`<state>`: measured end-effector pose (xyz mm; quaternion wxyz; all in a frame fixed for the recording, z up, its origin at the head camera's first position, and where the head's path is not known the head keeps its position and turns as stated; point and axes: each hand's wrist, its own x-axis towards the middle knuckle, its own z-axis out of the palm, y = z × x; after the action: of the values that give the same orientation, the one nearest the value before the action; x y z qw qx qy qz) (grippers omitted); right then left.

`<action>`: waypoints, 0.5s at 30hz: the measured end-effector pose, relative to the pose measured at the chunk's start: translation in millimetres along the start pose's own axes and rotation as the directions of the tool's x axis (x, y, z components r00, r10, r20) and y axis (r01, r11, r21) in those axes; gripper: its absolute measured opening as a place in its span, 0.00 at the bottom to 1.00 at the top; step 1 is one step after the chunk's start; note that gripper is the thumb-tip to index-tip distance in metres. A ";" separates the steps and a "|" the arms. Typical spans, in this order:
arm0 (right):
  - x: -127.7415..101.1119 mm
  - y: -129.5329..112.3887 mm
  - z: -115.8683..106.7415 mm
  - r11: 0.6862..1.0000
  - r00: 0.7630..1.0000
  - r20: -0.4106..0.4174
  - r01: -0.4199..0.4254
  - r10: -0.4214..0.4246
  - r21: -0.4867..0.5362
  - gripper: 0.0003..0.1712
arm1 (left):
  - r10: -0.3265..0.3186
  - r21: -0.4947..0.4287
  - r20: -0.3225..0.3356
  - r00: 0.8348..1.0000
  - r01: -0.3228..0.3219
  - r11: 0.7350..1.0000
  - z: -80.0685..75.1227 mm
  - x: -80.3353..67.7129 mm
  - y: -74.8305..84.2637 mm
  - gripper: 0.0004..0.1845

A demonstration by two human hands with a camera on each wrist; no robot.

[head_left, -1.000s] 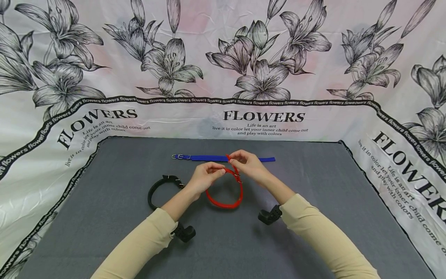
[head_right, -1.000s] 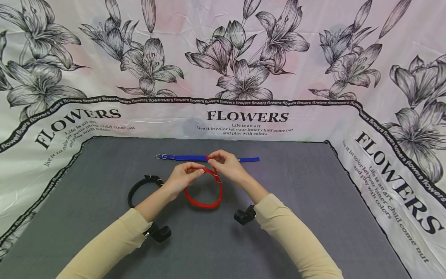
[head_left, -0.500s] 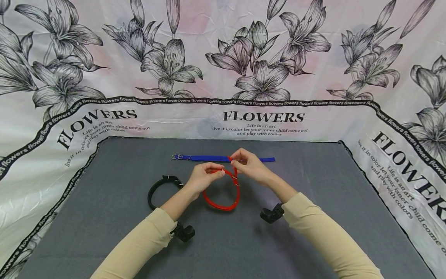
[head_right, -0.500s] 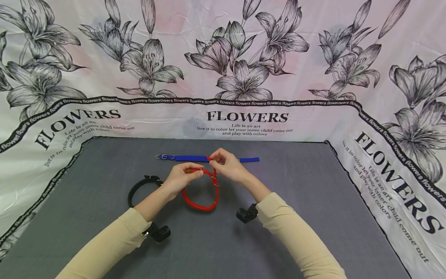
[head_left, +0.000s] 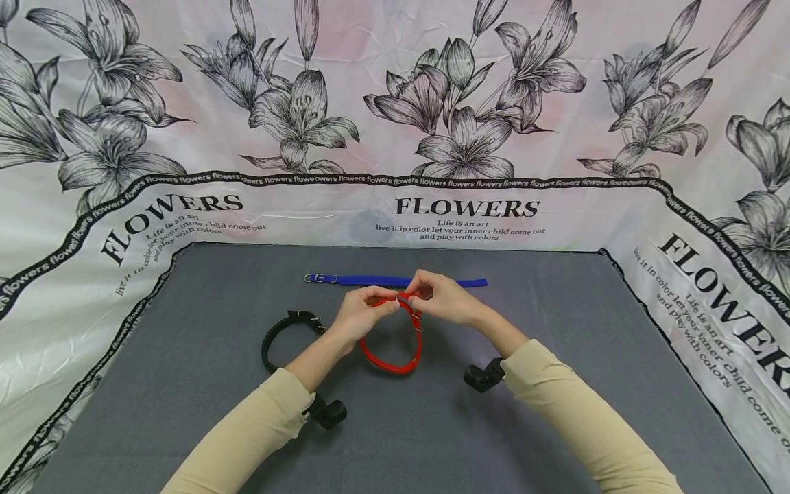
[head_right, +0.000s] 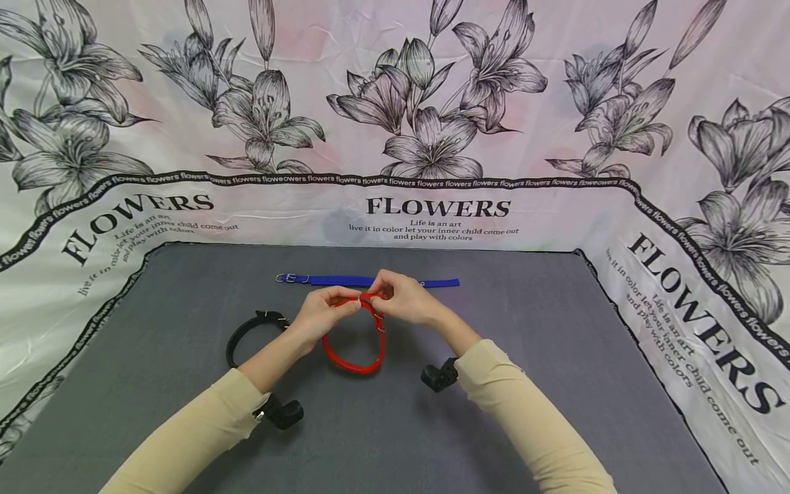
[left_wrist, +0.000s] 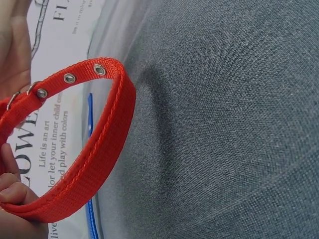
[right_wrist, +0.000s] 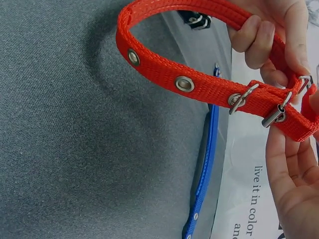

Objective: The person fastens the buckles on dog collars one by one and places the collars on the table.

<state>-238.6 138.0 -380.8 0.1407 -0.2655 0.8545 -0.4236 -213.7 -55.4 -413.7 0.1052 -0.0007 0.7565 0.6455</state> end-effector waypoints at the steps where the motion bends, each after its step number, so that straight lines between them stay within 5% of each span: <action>1: -0.2 0.1 0.2 1.000 1.000 0.005 -0.004 0.004 0.000 0.04 | 0.000 0.001 0.001 1.000 0.000 1.000 0.1 -0.1 -0.1 0.11; 15: -2.0 0.2 4.0 1.000 1.000 0.009 0.019 -0.018 -0.020 0.05 | 0.000 -0.016 0.008 1.000 0.000 1.000 2.7 -3.3 4.5 0.13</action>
<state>-235.1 136.6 -383.4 0.1378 -0.2766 0.8556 -0.4152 -210.6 -52.4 -409.2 0.1080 0.0010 0.7507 0.6517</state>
